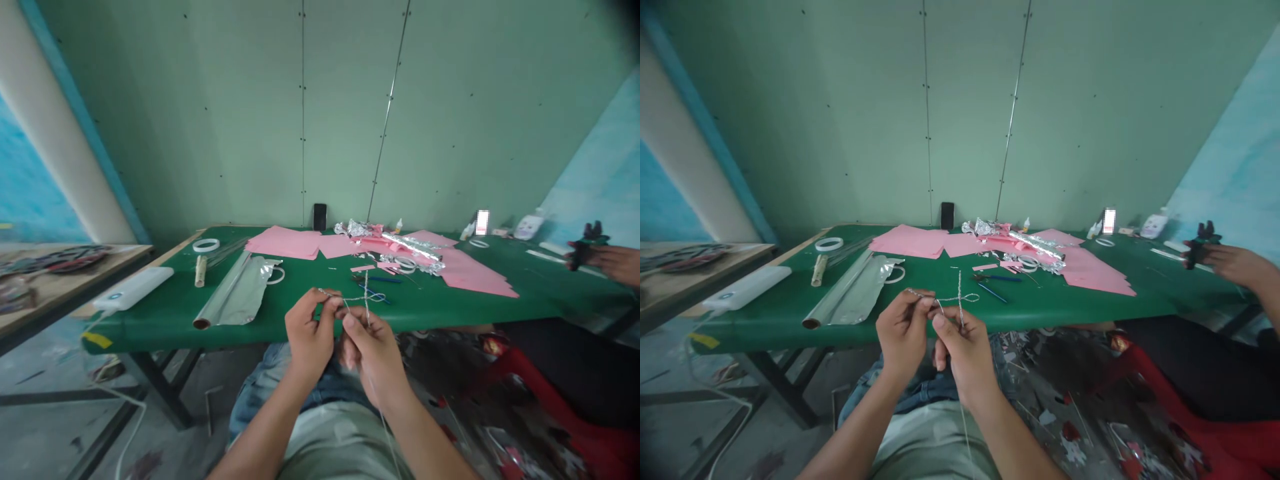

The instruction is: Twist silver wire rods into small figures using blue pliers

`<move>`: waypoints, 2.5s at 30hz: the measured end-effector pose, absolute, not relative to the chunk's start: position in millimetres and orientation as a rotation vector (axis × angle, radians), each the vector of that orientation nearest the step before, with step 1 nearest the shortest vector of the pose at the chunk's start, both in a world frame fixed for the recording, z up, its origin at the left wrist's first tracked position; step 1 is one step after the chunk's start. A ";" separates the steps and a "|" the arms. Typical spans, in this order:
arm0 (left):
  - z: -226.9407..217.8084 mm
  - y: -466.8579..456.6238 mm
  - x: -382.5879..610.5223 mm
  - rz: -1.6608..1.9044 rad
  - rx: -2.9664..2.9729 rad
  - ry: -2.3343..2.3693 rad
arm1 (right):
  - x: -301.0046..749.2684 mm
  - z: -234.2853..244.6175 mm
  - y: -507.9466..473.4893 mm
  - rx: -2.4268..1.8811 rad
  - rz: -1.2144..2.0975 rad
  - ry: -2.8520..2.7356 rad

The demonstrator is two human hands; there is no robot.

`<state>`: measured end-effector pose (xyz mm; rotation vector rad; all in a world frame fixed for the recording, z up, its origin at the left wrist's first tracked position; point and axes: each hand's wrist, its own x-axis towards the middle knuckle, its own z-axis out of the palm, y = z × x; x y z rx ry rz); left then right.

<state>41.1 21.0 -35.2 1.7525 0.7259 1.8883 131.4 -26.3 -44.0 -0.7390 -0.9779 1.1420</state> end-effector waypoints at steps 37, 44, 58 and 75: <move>-15.4 22.4 17.9 1.341 2.244 0.855 | 201.3 108.6 30.7 -1.173 0.669 -2.593; -17.8 37.9 27.6 1.838 1.747 0.974 | 162.7 55.3 -19.2 -1.425 -0.416 -2.214; -8.6 8.5 38.9 1.746 1.279 0.600 | 133.2 -36.0 -50.2 -1.164 -0.647 -1.597; -5.4 8.2 27.1 1.133 1.319 0.281 | 221.5 23.5 5.0 -0.935 0.210 -2.010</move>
